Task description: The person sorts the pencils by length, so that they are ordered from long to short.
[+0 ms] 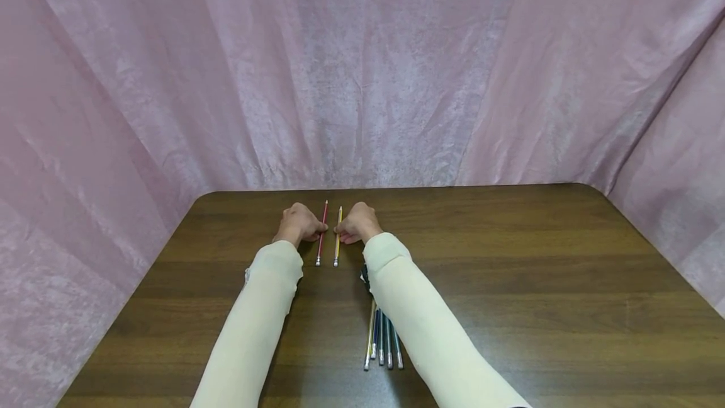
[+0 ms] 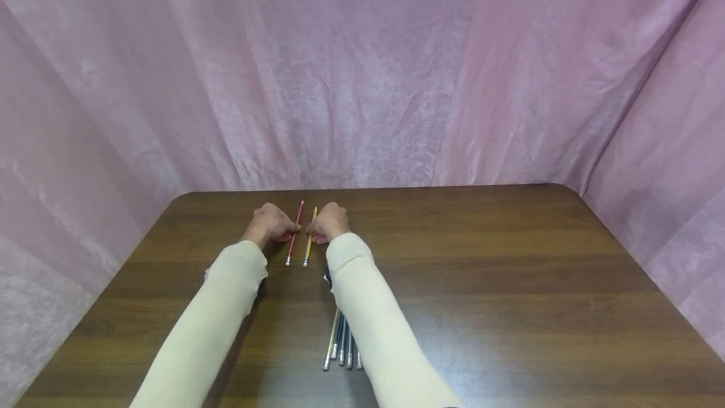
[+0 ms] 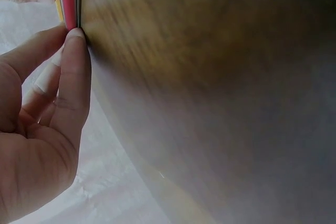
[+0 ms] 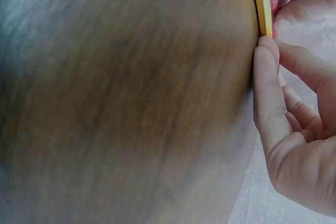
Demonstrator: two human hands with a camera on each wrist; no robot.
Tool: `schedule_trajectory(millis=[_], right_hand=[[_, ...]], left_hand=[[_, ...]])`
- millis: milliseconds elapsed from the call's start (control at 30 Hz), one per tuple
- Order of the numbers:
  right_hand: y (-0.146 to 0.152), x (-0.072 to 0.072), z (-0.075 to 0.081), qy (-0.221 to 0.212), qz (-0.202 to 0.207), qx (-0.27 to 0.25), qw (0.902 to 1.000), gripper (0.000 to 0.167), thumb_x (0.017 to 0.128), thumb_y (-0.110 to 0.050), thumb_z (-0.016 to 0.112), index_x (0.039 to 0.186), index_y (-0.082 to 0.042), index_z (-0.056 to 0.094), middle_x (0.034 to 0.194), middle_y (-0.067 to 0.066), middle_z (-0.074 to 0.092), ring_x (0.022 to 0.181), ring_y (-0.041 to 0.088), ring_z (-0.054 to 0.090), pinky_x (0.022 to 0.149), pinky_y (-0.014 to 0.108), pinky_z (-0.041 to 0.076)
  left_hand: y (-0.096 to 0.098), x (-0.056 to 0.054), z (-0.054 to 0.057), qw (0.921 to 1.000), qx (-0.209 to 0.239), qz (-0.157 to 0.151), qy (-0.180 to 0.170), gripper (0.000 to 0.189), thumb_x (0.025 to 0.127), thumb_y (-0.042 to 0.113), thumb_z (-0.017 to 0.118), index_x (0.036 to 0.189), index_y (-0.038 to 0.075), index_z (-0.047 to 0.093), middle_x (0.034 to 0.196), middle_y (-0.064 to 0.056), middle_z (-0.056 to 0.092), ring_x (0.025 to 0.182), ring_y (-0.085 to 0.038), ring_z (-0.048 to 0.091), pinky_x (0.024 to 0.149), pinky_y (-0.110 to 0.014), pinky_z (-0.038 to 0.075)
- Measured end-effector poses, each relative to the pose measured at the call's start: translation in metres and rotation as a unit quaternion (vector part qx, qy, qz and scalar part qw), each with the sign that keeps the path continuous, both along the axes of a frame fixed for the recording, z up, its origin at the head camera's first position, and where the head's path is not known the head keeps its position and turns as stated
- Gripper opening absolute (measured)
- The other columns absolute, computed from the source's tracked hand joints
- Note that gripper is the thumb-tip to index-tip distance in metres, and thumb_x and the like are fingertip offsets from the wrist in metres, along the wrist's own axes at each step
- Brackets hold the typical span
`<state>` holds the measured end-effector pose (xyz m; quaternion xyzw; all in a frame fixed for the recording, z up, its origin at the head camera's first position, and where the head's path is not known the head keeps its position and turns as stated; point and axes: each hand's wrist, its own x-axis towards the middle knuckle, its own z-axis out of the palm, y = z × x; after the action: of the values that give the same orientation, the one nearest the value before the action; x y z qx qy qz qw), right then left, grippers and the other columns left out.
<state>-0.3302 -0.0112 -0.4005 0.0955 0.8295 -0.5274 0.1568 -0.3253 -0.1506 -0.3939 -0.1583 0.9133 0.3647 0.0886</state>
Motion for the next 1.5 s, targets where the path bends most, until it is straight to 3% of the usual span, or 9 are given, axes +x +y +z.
schedule_trajectory(millis=[633, 833, 933, 1133, 1233, 1367, 1500], right_hand=[[-0.003, -0.003, -0.002, -0.005, 0.002, 0.006, 1.0, 0.011, 0.081, 0.005, 0.08, 0.077, 0.009, 0.071, 0.064, 0.017, 0.069, 0.048, 0.017, 0.065, 0.054, 0.029, 0.061], [0.0, -0.002, -0.001, -0.006, 0.01, -0.006, 0.9999, 0.011, 0.085, 0.002, 0.077, 0.081, 0.01, 0.07, 0.073, 0.021, 0.072, 0.048, 0.018, 0.065, 0.056, 0.03, 0.061], [0.003, -0.001, 0.001, -0.006, 0.019, -0.008, 0.9998, 0.013, 0.088, -0.001, 0.076, 0.086, 0.011, 0.069, 0.079, 0.022, 0.073, 0.057, 0.022, 0.07, 0.059, 0.03, 0.062], [0.013, -0.007, 0.012, -0.007, 0.028, 0.008, 0.9995, 0.017, 0.089, -0.005, 0.075, 0.092, 0.012, 0.07, 0.075, 0.018, 0.072, 0.054, 0.018, 0.066, 0.059, 0.029, 0.062], [0.021, -0.008, 0.02, 0.008, 0.034, 0.011, 0.9993, 0.02, 0.091, -0.007, 0.074, 0.095, 0.012, 0.07, 0.077, 0.018, 0.072, 0.055, 0.017, 0.067, 0.06, 0.029, 0.062], [0.032, -0.004, 0.029, 0.032, 0.057, 0.007, 0.9978, 0.024, 0.092, -0.011, 0.073, 0.101, 0.011, 0.07, 0.079, 0.016, 0.072, 0.061, 0.018, 0.069, 0.064, 0.029, 0.062], [0.047, 0.003, 0.038, 0.048, 0.096, -0.002, 0.9943, 0.03, 0.095, -0.014, 0.07, 0.109, 0.012, 0.068, 0.083, 0.015, 0.07, 0.069, 0.019, 0.07, 0.07, 0.031, 0.063]], left_hand=[[-0.001, 0.001, -0.001, 0.9998, -0.017, -0.004, 0.003, 0.02, 0.082, 0.021, 0.085, 0.079, 0.004, 0.075, 0.067, -0.007, 0.072, 0.056, -0.015, 0.069, 0.08, -0.036, 0.054], [-0.001, 0.003, 0.0, 0.9998, -0.014, -0.011, 0.0, 0.021, 0.083, 0.022, 0.084, 0.08, 0.004, 0.075, 0.067, -0.006, 0.072, 0.059, -0.015, 0.068, 0.084, -0.038, 0.054], [-0.003, 0.003, 0.001, 0.9999, -0.007, -0.016, -0.001, 0.021, 0.083, 0.022, 0.084, 0.082, 0.003, 0.074, 0.067, -0.006, 0.071, 0.06, -0.017, 0.069, 0.086, -0.039, 0.054], [-0.008, -0.001, 0.007, 0.9997, -0.012, -0.022, 0.007, 0.023, 0.082, 0.021, 0.084, 0.082, 0.001, 0.073, 0.063, -0.005, 0.07, 0.057, -0.016, 0.07, 0.084, -0.036, 0.056], [-0.012, 0.0, 0.012, 0.9992, -0.021, -0.029, 0.016, 0.024, 0.082, 0.024, 0.084, 0.077, 0.002, 0.074, 0.062, -0.005, 0.07, 0.062, -0.018, 0.072, 0.09, -0.038, 0.055], [-0.014, 0.003, 0.018, 0.9979, -0.032, -0.045, 0.035, 0.024, 0.083, 0.027, 0.082, 0.075, 0.005, 0.077, 0.063, -0.003, 0.069, 0.067, -0.018, 0.068, 0.089, -0.036, 0.054], [-0.011, 0.006, 0.022, 0.9969, 0.017, -0.065, 0.041, 0.021, 0.086, 0.023, 0.081, 0.088, 0.002, 0.079, 0.071, -0.006, 0.073, 0.068, -0.017, 0.068, 0.081, -0.035, 0.058]])
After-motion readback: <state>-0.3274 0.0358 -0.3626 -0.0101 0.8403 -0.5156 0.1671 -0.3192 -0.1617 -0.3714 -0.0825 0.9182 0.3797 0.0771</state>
